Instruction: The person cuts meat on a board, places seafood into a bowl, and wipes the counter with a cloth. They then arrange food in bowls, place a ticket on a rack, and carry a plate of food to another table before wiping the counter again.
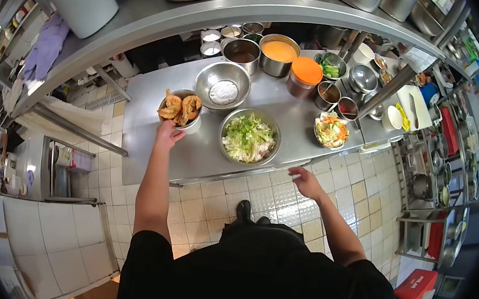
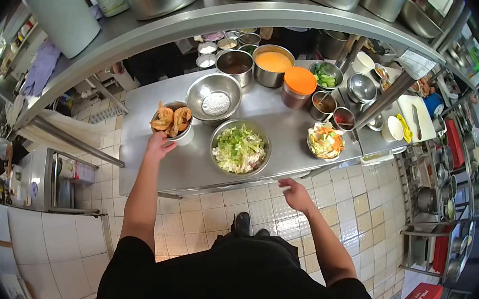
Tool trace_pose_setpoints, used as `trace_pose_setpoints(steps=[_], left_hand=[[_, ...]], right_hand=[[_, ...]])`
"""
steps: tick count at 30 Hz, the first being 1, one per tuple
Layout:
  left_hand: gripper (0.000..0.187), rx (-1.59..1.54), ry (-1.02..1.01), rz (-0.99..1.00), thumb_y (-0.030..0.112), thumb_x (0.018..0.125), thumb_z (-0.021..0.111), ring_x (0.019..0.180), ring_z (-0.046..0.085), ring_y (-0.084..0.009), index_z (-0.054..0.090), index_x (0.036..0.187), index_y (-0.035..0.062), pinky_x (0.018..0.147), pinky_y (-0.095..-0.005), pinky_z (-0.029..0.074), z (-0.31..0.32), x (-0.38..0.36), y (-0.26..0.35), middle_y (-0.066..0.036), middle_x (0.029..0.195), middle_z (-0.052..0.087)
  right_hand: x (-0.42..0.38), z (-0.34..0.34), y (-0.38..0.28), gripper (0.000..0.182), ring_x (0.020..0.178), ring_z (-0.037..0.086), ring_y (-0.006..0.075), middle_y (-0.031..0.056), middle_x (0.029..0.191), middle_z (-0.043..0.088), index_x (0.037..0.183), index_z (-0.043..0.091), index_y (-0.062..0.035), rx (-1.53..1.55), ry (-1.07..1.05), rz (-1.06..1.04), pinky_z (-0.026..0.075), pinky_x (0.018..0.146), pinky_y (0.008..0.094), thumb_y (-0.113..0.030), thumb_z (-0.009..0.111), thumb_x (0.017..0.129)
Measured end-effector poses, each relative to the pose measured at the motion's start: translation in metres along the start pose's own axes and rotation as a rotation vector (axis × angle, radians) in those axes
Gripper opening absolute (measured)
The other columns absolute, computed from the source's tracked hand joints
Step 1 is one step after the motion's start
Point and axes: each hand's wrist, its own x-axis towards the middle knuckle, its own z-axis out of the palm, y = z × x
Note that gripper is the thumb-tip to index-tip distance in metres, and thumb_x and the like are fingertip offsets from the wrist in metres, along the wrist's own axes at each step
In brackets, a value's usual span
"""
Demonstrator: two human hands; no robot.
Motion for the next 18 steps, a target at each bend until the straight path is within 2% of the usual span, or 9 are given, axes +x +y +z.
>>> trace_pose_setpoints(steps=[2, 4, 6, 7, 10, 12, 14, 17, 18], left_hand=[[0.045, 0.014, 0.116, 0.026, 0.010, 0.082, 0.052, 0.101, 0.051, -0.0366, 0.039, 0.125, 0.0064, 0.081, -0.0535, 0.052, 0.014, 0.001, -0.003, -0.016, 0.127, 0.036], [0.039, -0.001, -0.013, 0.096, 0.006, 0.083, 0.051, 0.105, 0.050, -0.0330, 0.043, 0.121, 0.0082, 0.082, -0.0547, 0.052, -0.003, 0.020, -0.012, -0.011, 0.120, 0.047], [0.037, -0.008, -0.143, 0.089, 0.012, 0.087, 0.051, 0.107, 0.050, -0.0332, 0.044, 0.123, 0.0099, 0.082, -0.0553, 0.051, -0.020, 0.031, -0.016, -0.010, 0.121, 0.051], [0.036, 0.019, -0.186, 0.088, 0.015, 0.089, 0.049, 0.108, 0.051, -0.0333, 0.044, 0.125, 0.0092, 0.082, -0.0553, 0.051, -0.031, 0.038, -0.018, -0.011, 0.123, 0.051], [0.037, 0.104, -0.106, 0.067, 0.013, 0.087, 0.050, 0.103, 0.055, -0.0356, 0.045, 0.123, 0.0037, 0.079, -0.0542, 0.052, -0.027, -0.002, -0.006, -0.016, 0.118, 0.053], [0.038, 0.136, -0.128, 0.122, 0.011, 0.086, 0.049, 0.099, 0.057, -0.0359, 0.046, 0.122, 0.0021, 0.077, -0.0528, 0.053, -0.025, -0.038, 0.005, -0.017, 0.115, 0.055], [0.039, 0.233, -0.134, 0.112, 0.009, 0.082, 0.047, 0.104, 0.057, -0.0325, 0.047, 0.120, -0.0009, 0.079, -0.0487, 0.054, -0.045, -0.028, 0.014, -0.015, 0.117, 0.054], [0.044, 0.241, -0.118, 0.082, 0.004, 0.077, 0.043, 0.104, 0.056, -0.0330, 0.045, 0.120, -0.0017, 0.079, -0.0495, 0.055, -0.011, -0.096, 0.043, -0.015, 0.117, 0.054], [0.045, 0.246, -0.130, 0.089, 0.003, 0.075, 0.042, 0.104, 0.056, -0.0328, 0.045, 0.120, -0.0014, 0.080, -0.0502, 0.055, 0.001, -0.112, 0.049, -0.015, 0.116, 0.054]], right_hand=[[0.012, -0.001, -0.034, 0.043, 0.091, 0.061, 0.0227, 0.0123, 0.107, 0.063, 0.117, 0.054, -0.0024, 0.035, -0.051, 0.014, 0.047, 0.081, 0.0316, 0.004, 0.043, 0.075], [0.006, -0.005, -0.038, 0.044, 0.091, 0.061, 0.0224, 0.0123, 0.107, 0.063, 0.117, 0.054, -0.0023, 0.090, -0.093, 0.049, 0.047, 0.081, 0.0316, 0.005, 0.042, 0.076], [0.002, -0.005, -0.001, 0.045, 0.090, 0.061, 0.0226, 0.0121, 0.108, 0.063, 0.116, 0.054, -0.0026, 0.160, -0.076, -0.070, 0.047, 0.081, 0.0318, 0.006, 0.041, 0.074], [-0.007, -0.016, -0.008, 0.048, 0.094, 0.061, 0.0243, 0.0127, 0.107, 0.063, 0.116, 0.054, -0.0026, 0.088, -0.089, 0.031, 0.046, 0.084, 0.0324, 0.005, 0.040, 0.070], [-0.026, -0.034, 0.038, 0.052, 0.098, 0.060, 0.0271, 0.0137, 0.105, 0.064, 0.116, 0.054, -0.0024, -0.055, 0.001, 0.002, 0.046, 0.086, 0.0336, 0.003, 0.040, 0.066], [-0.045, -0.056, 0.055, 0.052, 0.100, 0.060, 0.0287, 0.0143, 0.103, 0.065, 0.114, 0.055, -0.0014, -0.019, 0.063, 0.091, 0.046, 0.087, 0.0342, 0.001, 0.040, 0.064], [-0.066, -0.079, 0.085, 0.052, 0.099, 0.060, 0.0287, 0.0143, 0.103, 0.065, 0.114, 0.055, -0.0011, 0.008, 0.115, 0.155, 0.046, 0.087, 0.0340, 0.000, 0.041, 0.064], [-0.099, -0.112, 0.157, 0.052, 0.098, 0.062, 0.0274, 0.0165, 0.102, 0.065, 0.115, 0.056, -0.0015, -0.027, 0.186, 0.310, 0.048, 0.084, 0.0346, -0.002, 0.040, 0.066], [-0.112, -0.127, 0.167, 0.054, 0.100, 0.061, 0.0289, 0.0161, 0.104, 0.065, 0.113, 0.058, -0.0017, 0.003, 0.209, 0.440, 0.047, 0.087, 0.0347, -0.001, 0.044, 0.061]])
